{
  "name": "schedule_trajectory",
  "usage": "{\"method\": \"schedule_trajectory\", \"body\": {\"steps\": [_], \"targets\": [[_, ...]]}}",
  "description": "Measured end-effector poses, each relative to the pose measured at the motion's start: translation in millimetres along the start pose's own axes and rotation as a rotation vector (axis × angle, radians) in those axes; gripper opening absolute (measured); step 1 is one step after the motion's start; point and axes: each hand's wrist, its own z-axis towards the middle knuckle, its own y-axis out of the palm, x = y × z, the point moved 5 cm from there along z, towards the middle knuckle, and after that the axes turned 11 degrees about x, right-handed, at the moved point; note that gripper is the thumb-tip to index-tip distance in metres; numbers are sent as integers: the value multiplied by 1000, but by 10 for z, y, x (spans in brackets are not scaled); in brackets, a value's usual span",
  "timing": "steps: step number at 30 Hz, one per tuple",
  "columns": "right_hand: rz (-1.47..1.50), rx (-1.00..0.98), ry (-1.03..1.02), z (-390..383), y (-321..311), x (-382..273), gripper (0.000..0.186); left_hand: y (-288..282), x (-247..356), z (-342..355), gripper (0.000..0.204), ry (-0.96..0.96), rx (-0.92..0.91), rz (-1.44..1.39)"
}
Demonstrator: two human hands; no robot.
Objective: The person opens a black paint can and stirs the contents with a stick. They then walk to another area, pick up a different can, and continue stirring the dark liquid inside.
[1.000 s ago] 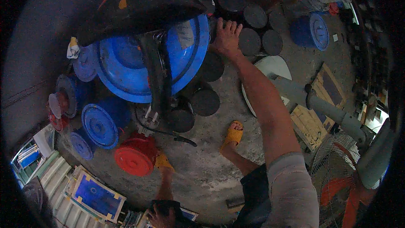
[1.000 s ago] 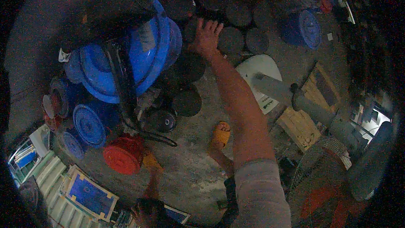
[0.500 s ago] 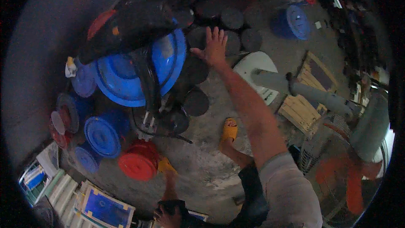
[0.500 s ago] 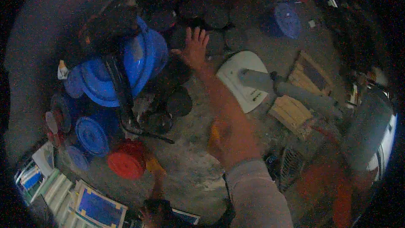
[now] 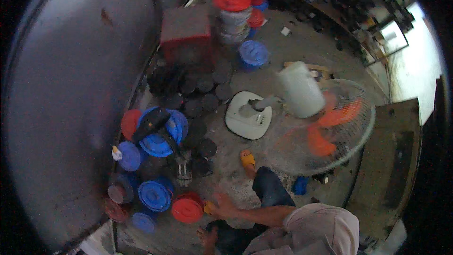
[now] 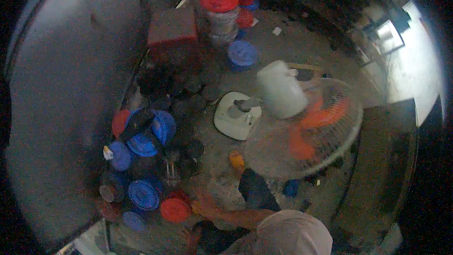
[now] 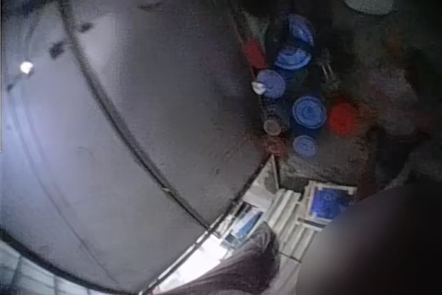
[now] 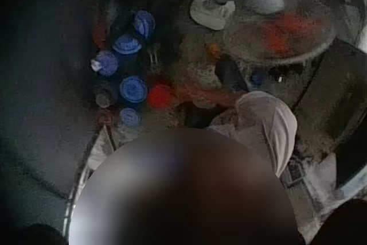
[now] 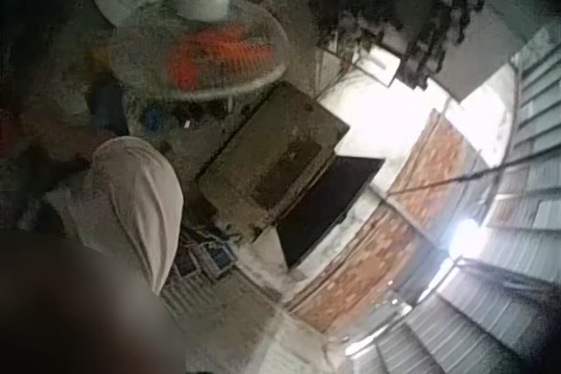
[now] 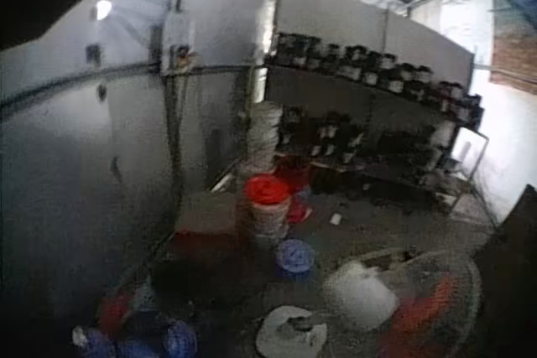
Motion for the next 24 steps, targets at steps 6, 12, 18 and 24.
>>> {"method": "schedule_trajectory", "body": {"steps": [6, 12, 18, 24], "targets": [[-425, -109, -369, -788, -967, -91, 65, -823, 366, 226, 76, 452, 131, -110], [-632, 162, -123, -1550, -1848, 712, 47, -1222, 18, 245, 67, 552, -66, 102], [-355, 605, 750, -3865, -1961, 1387, 56, -1405, -467, 632, 58, 700, -148, 234], [-82, 342, 1176, -5731, -720, 1506, 59, -1938, -519, 1040, 50, 865, -161, 441]]}}
